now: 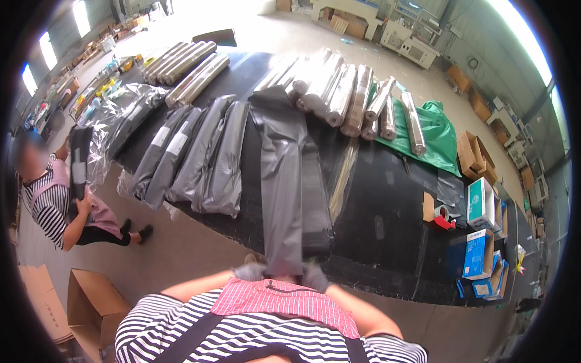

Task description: The person places long rolls into individual gray plastic bags on a work table, smoothing the bags down over the rolls and stacking the finished items.

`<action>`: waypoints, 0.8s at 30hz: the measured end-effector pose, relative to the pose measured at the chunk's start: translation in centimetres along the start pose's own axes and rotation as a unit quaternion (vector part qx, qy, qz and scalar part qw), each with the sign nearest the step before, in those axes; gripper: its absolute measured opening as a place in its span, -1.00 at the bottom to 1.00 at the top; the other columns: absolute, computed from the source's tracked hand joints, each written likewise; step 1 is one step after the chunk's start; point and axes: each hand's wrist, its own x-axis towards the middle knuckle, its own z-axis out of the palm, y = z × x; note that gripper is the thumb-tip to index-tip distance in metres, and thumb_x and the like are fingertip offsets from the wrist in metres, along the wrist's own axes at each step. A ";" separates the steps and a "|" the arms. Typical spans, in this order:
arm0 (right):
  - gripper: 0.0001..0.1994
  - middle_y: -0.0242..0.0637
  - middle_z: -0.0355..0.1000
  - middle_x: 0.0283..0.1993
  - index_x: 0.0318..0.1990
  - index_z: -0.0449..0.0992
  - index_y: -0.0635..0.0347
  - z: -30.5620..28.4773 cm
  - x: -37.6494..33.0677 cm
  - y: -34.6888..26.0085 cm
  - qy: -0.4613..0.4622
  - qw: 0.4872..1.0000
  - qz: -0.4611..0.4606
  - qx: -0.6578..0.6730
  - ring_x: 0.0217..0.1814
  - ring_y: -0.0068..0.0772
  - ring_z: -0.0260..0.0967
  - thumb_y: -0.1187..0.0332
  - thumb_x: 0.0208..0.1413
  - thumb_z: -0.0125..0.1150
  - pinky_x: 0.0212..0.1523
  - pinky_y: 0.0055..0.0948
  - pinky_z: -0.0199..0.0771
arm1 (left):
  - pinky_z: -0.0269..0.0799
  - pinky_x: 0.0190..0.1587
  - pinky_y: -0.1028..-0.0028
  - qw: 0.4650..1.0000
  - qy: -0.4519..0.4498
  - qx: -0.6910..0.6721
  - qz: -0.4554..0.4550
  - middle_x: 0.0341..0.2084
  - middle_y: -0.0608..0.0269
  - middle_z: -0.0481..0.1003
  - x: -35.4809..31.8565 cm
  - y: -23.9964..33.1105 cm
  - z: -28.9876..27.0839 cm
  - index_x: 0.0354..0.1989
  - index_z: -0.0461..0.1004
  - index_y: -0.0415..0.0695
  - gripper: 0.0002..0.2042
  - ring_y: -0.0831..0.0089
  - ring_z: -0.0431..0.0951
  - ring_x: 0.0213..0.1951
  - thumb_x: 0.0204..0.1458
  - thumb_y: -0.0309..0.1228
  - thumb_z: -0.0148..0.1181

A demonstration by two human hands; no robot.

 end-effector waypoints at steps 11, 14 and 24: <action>-0.75 0.05 0.55 -0.25 -0.24 0.63 0.16 -5.5 1.8 0.5 -0.177 0.977 0.032 -0.114 -0.22 0.03 0.53 0.19 0.16 0.13 -0.20 -0.20 0.52 | 0.48 -0.16 0.34 0.996 -0.066 -0.035 0.056 -0.27 0.13 0.59 1.3 0.4 -0.7 0.01 0.50 -0.24 -0.72 0.34 0.57 -0.23 0.16 -0.44 0.06; -0.71 0.08 0.55 -0.25 -0.24 0.64 0.18 -2.5 -6.4 6.8 -0.177 0.983 0.034 0.026 -0.22 0.05 0.53 0.15 0.14 0.17 -0.17 -0.17 0.51 | 0.40 -0.01 0.37 0.988 -0.079 -0.016 0.128 -0.20 0.09 0.56 -2.5 1.3 1.6 -0.02 0.54 -0.24 -0.72 0.35 0.52 -0.09 0.14 -0.38 0.13; -0.59 -0.28 0.60 -0.16 -0.04 0.61 0.24 -4.9 -5.9 -5.1 -0.161 0.926 0.253 0.229 -0.13 -0.51 0.43 0.04 0.27 0.15 -0.04 -0.37 0.44 | 0.44 -0.08 0.37 0.938 0.248 -0.193 0.149 -0.20 0.08 0.55 5.9 0.5 -9.0 0.14 0.36 -0.24 -0.57 0.37 0.50 -0.17 0.15 -0.30 0.21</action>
